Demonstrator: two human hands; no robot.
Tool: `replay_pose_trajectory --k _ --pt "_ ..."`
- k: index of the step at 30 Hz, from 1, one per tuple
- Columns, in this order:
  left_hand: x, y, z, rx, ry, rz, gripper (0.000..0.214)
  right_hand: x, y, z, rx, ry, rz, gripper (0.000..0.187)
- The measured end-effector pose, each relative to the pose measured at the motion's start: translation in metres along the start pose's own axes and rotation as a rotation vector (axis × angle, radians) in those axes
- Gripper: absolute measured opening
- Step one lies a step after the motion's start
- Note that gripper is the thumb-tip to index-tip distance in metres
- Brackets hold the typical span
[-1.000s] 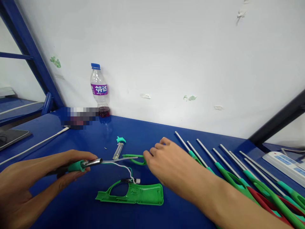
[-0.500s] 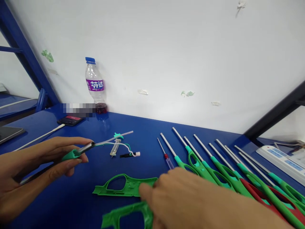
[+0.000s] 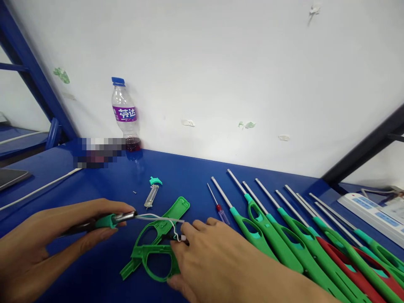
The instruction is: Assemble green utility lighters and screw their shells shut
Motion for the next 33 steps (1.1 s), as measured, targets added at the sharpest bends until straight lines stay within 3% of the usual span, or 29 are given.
replay_pose_trajectory --k 3,8,13,16,20,23,29,33 --pt "-0.001 0.001 0.001 0.001 0.020 0.023 0.028 0.003 0.009 0.000 -0.034 -0.003 -0.024 0.051" --pt "0.002 0.003 0.004 0.045 -0.015 0.012 0.037 0.005 0.010 0.004 -0.117 -0.010 0.046 0.037" --pt "0.001 0.002 0.006 0.031 0.012 -0.007 0.035 0.013 0.011 0.008 -0.148 -0.028 0.026 0.034" --pt "0.001 0.000 0.001 -0.001 -0.002 0.018 0.036 0.017 0.012 0.004 -0.137 -0.033 0.017 0.034" --pt "-0.003 -0.004 -0.002 -0.015 0.019 0.020 0.034 0.009 0.016 -0.007 -0.066 0.013 0.055 0.051" --pt "-0.001 -0.006 0.000 -0.031 0.024 0.013 0.034 -0.001 0.023 -0.012 0.015 0.012 0.005 0.046" --pt "0.001 -0.002 0.008 0.018 0.015 -0.025 0.035 -0.006 0.032 -0.011 -0.018 0.039 -0.002 0.056" --pt "-0.005 0.000 0.012 0.037 0.078 -0.060 0.033 0.000 0.031 -0.002 -0.078 0.033 0.000 0.036"
Point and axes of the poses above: each hand's wrist, its own z-axis away from the middle knuckle, its own y-axis out of the palm, x = y × z, the point moved 5 cm from there along -z, towards the middle knuckle, and after that the axes turned 4 degrees about y, right-handed, at the moved point
